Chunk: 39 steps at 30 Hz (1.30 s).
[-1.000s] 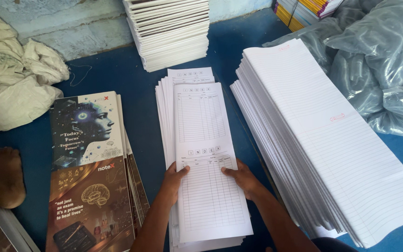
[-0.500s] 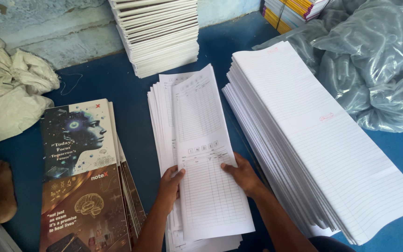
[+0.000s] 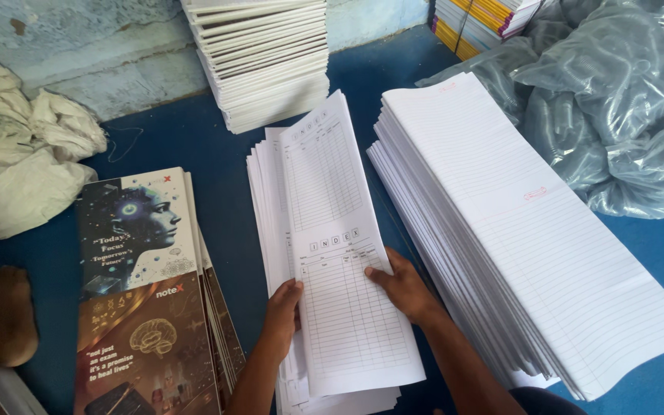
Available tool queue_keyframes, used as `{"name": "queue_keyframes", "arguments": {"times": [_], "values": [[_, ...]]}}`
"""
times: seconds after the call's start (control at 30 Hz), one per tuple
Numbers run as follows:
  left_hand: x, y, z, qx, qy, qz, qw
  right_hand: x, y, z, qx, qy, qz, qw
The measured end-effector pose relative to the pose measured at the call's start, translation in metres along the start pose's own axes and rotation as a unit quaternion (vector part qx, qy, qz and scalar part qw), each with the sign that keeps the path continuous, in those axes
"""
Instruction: The person assembles notebooks by inserting stacks of lined paper into printed covers. They repeatedly pick up paper stacks, align them with the covers, and place them inside, then stack the completed notebooks.
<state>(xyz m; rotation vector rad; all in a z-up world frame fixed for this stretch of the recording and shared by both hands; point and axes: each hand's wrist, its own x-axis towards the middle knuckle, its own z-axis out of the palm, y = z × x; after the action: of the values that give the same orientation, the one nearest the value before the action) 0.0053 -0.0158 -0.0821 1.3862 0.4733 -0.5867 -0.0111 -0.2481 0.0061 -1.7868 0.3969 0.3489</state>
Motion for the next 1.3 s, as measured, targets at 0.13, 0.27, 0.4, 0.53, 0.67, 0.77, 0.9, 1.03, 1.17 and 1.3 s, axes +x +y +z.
{"name": "queue_keyframes", "arguments": {"times": [0.13,0.27,0.4,0.53,0.67,0.77,0.9,1.03,1.17,1.3], "values": [[-0.013,0.005,0.004,-0.079,-0.014,-0.001,0.997,-0.011,-0.012,-0.004,0.015,-0.002,-0.034,0.999],[-0.028,0.018,0.008,-0.111,-0.041,0.007,0.993,-0.023,-0.030,-0.011,-0.018,0.020,-0.005,1.000],[-0.042,0.033,0.017,-0.148,-0.080,0.046,0.985,-0.038,-0.048,-0.025,-0.001,0.029,-0.020,0.999],[-0.056,0.050,0.029,-0.147,-0.092,0.074,0.982,-0.054,-0.066,-0.035,0.013,0.054,-0.030,0.998],[-0.071,0.070,0.049,-0.134,-0.102,0.097,0.981,-0.067,-0.082,-0.051,0.064,0.066,-0.037,0.995],[-0.082,0.082,0.065,-0.123,-0.119,0.109,0.979,-0.075,-0.090,-0.067,0.077,0.070,-0.053,0.993],[-0.097,0.094,0.086,-0.117,-0.156,0.119,0.973,-0.085,-0.093,-0.094,0.096,0.058,-0.092,0.989],[-0.113,0.100,0.104,-0.091,-0.188,0.118,0.971,-0.094,-0.089,-0.121,0.114,0.067,-0.080,0.988],[-0.130,0.101,0.124,-0.053,-0.204,0.122,0.970,-0.100,-0.085,-0.143,0.113,0.103,-0.068,0.986],[-0.140,0.099,0.146,-0.020,-0.190,0.124,0.974,-0.104,-0.075,-0.165,0.130,0.126,-0.063,0.981]]}}
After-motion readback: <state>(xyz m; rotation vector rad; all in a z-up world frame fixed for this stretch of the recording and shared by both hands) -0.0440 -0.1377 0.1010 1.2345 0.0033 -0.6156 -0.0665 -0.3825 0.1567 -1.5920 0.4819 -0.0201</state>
